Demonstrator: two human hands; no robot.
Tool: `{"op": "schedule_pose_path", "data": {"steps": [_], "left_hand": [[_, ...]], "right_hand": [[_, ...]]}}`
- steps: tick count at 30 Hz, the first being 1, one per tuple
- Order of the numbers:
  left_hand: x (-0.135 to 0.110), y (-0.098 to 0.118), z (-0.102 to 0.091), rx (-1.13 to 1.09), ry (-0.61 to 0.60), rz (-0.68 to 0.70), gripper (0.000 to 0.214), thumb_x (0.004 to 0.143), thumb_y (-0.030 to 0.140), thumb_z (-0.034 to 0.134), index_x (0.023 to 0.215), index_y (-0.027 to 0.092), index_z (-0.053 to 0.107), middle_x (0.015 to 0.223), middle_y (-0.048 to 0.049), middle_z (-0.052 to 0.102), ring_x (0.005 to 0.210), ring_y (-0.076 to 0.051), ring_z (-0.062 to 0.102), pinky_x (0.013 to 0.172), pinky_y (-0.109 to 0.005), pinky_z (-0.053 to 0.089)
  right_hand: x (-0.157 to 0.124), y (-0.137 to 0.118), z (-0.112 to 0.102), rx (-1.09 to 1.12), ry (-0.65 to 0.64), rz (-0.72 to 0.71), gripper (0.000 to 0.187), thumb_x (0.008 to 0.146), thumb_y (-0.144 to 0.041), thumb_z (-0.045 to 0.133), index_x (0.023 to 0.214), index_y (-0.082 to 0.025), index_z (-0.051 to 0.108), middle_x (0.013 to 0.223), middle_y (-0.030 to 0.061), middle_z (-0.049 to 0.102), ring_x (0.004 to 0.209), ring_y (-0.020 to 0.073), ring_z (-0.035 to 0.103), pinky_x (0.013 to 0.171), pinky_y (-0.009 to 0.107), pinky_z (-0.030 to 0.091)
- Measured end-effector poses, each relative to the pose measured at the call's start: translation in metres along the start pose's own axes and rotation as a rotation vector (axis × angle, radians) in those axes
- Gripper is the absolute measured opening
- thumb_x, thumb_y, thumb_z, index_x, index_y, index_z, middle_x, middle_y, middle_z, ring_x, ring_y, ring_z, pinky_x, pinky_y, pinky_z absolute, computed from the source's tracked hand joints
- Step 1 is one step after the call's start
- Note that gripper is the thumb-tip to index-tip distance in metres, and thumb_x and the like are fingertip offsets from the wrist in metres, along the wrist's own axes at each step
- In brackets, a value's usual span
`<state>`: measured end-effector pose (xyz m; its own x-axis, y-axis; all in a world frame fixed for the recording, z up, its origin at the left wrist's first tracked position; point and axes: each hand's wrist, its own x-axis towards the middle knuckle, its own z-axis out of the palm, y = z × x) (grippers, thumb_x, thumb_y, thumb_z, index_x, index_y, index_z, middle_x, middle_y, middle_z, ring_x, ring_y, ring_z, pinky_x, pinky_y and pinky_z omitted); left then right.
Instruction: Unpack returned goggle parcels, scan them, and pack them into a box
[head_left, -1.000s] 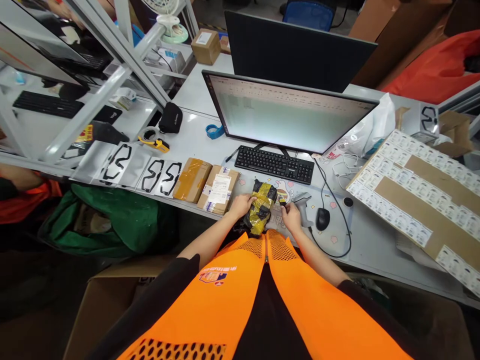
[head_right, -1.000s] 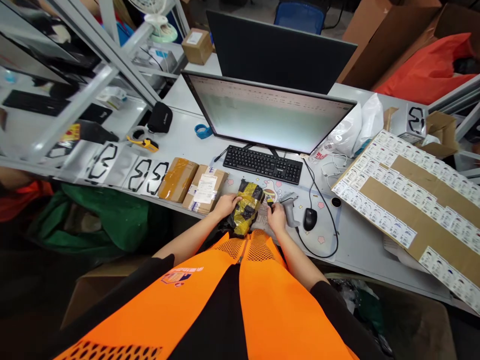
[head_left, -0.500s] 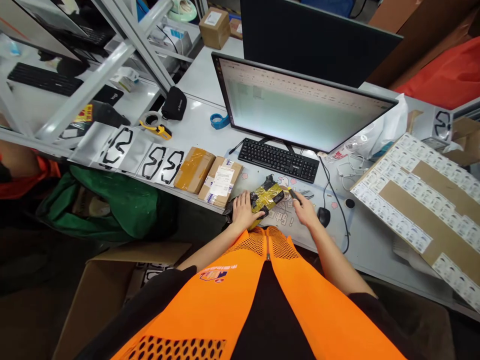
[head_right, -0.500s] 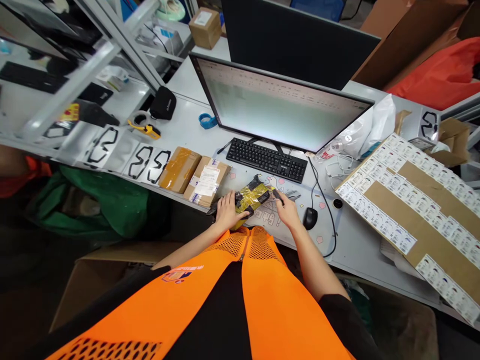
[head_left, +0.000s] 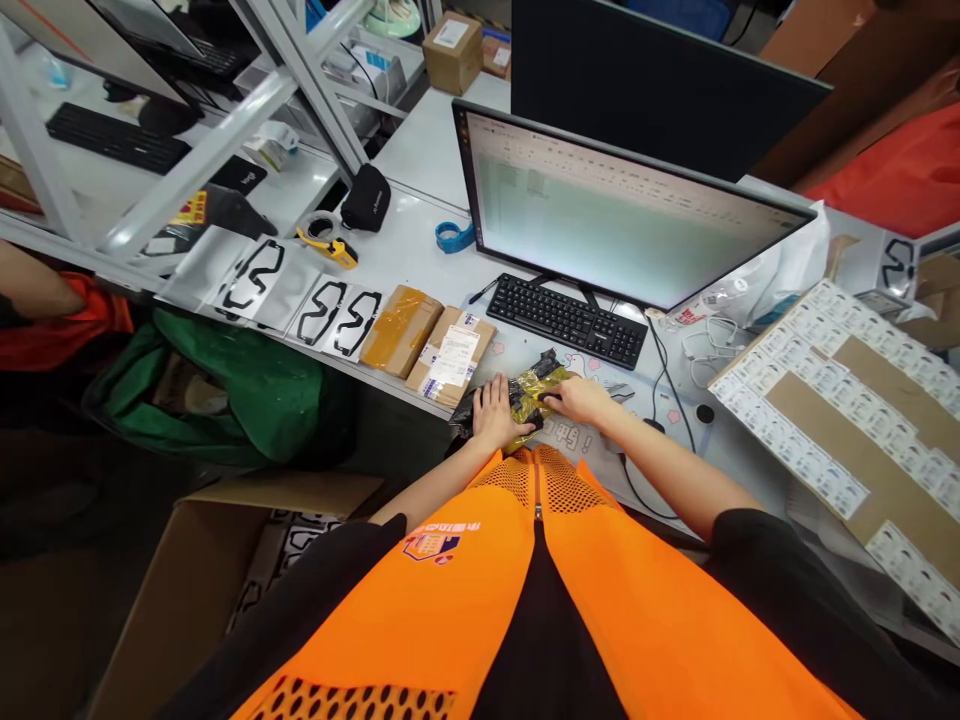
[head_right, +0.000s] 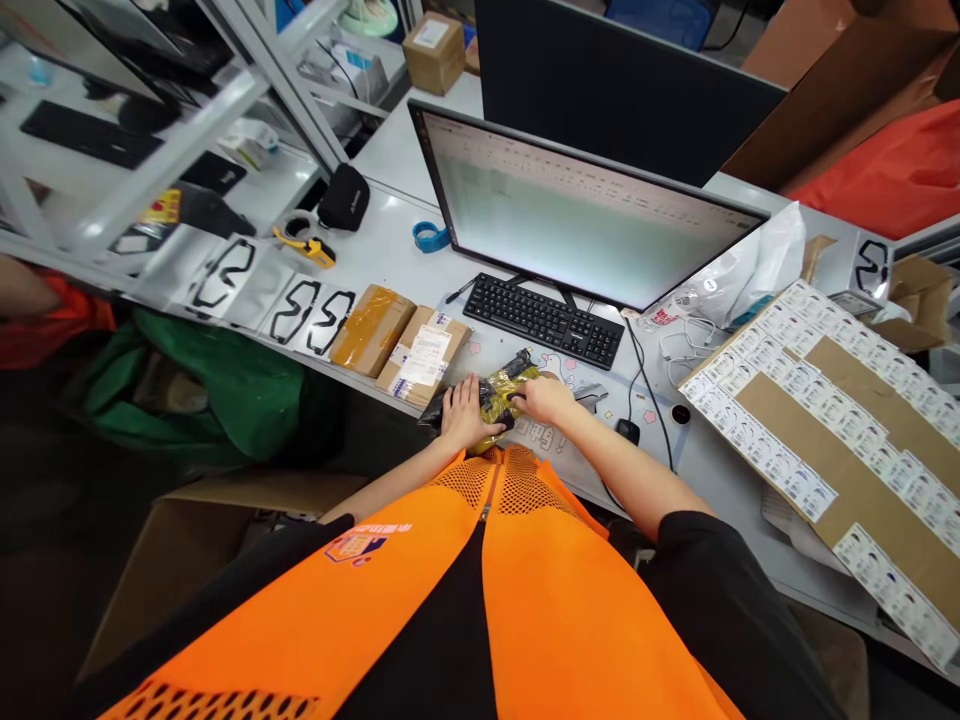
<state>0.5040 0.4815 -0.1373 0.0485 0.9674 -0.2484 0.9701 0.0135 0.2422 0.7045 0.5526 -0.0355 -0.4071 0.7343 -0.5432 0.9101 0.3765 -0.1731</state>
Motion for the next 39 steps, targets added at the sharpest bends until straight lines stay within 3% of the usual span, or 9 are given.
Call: {"op": "schedule_pose_path", "data": {"steps": [6, 9, 14, 19, 24, 29, 34, 36, 39], "left_hand": [[-0.001, -0.002, -0.009, -0.025, -0.064, 0.004, 0.134, 0.078, 0.074, 0.08, 0.176, 0.01, 0.014, 0.181, -0.0206, 0.018, 0.167, -0.041, 0.019, 0.136, -0.055, 0.015], [0.004, -0.005, -0.024, -0.075, -0.109, 0.024, 0.125, 0.082, 0.076, 0.076, 0.174, 0.012, 0.021, 0.181, -0.021, 0.019, 0.166, -0.043, 0.021, 0.133, -0.059, 0.023], [0.043, 0.013, -0.052, -0.19, -0.091, 0.184, 0.076, 0.104, 0.06, 0.056, 0.163, 0.012, 0.046, 0.17, -0.0197, 0.045, 0.155, -0.038, 0.043, 0.127, -0.051, 0.037], [0.082, 0.04, -0.049, -0.16, -0.149, 0.207, 0.097, 0.095, 0.064, 0.071, 0.17, 0.015, 0.032, 0.161, -0.0217, 0.055, 0.141, -0.041, 0.058, 0.115, -0.046, 0.047], [0.087, 0.038, -0.033, -0.107, -0.179, 0.183, 0.072, 0.106, 0.065, 0.05, 0.162, 0.018, 0.046, 0.136, -0.0196, 0.073, 0.123, -0.039, 0.071, 0.1, -0.042, 0.053], [0.091, 0.036, -0.031, -0.075, -0.13, 0.11, 0.057, 0.113, 0.056, 0.033, 0.14, 0.018, 0.065, 0.116, -0.0189, 0.079, 0.114, -0.038, 0.074, 0.097, -0.043, 0.053], [0.093, 0.041, -0.03, -0.09, -0.12, 0.053, 0.056, 0.114, 0.053, 0.032, 0.131, 0.017, 0.072, 0.113, -0.0189, 0.08, 0.111, -0.035, 0.076, 0.098, -0.041, 0.054], [0.089, 0.043, -0.029, -0.097, -0.114, 0.033, 0.058, 0.114, 0.052, 0.031, 0.129, 0.016, 0.073, 0.113, -0.0192, 0.08, 0.111, -0.034, 0.076, 0.098, -0.041, 0.054], [0.082, 0.042, -0.029, -0.113, -0.113, 0.007, 0.057, 0.114, 0.052, 0.033, 0.124, 0.016, 0.076, 0.111, -0.0183, 0.081, 0.109, -0.034, 0.077, 0.097, -0.041, 0.055]], "right_hand": [[-0.042, 0.104, 0.007, 0.01, 0.041, 0.27, 0.04, 0.107, -0.052, 0.054, 0.127, -0.028, 0.078, 0.105, 0.0126, 0.08, 0.103, 0.0278, 0.075, 0.094, 0.036, 0.053], [-0.055, 0.123, 0.029, 0.126, 0.097, 0.347, 0.043, 0.109, -0.051, 0.048, 0.135, -0.025, 0.072, 0.113, 0.0135, 0.079, 0.109, 0.0284, 0.074, 0.095, 0.036, 0.053], [-0.037, 0.073, 0.09, 0.376, 0.07, 0.461, 0.053, 0.111, -0.04, 0.038, 0.153, -0.012, 0.054, 0.128, 0.0234, 0.074, 0.117, 0.0338, 0.073, 0.098, 0.041, 0.053], [-0.005, 0.027, 0.142, 0.491, 0.095, 0.645, 0.058, 0.11, -0.04, 0.043, 0.163, -0.017, 0.04, 0.156, 0.0246, 0.056, 0.125, 0.0346, 0.069, 0.105, 0.045, 0.051], [0.005, 0.024, 0.166, 0.508, 0.12, 0.703, 0.062, 0.107, -0.029, 0.044, 0.168, -0.018, 0.034, 0.167, 0.0247, 0.043, 0.135, 0.0345, 0.062, 0.107, 0.045, 0.05], [0.0, 0.015, 0.164, 0.496, 0.219, 0.705, 0.057, 0.103, -0.023, 0.048, 0.159, -0.012, 0.046, 0.16, 0.026, 0.049, 0.144, 0.0365, 0.052, 0.114, 0.046, 0.045], [0.015, -0.003, 0.126, 0.851, 0.535, 0.603, 0.061, 0.107, -0.058, 0.046, 0.146, -0.011, 0.054, 0.135, 0.0225, 0.069, 0.13, 0.0328, 0.064, 0.109, 0.041, 0.049], [0.027, -0.006, 0.111, 0.986, 0.478, 0.635, 0.07, 0.103, -0.07, 0.049, 0.142, -0.012, 0.054, 0.124, 0.0206, 0.074, 0.117, 0.0322, 0.071, 0.101, 0.039, 0.054], [0.038, -0.004, 0.104, 0.99, 0.4, 0.599, 0.07, 0.1, -0.069, 0.054, 0.144, -0.015, 0.051, 0.118, 0.0174, 0.076, 0.106, 0.0297, 0.074, 0.094, 0.038, 0.057]]}}
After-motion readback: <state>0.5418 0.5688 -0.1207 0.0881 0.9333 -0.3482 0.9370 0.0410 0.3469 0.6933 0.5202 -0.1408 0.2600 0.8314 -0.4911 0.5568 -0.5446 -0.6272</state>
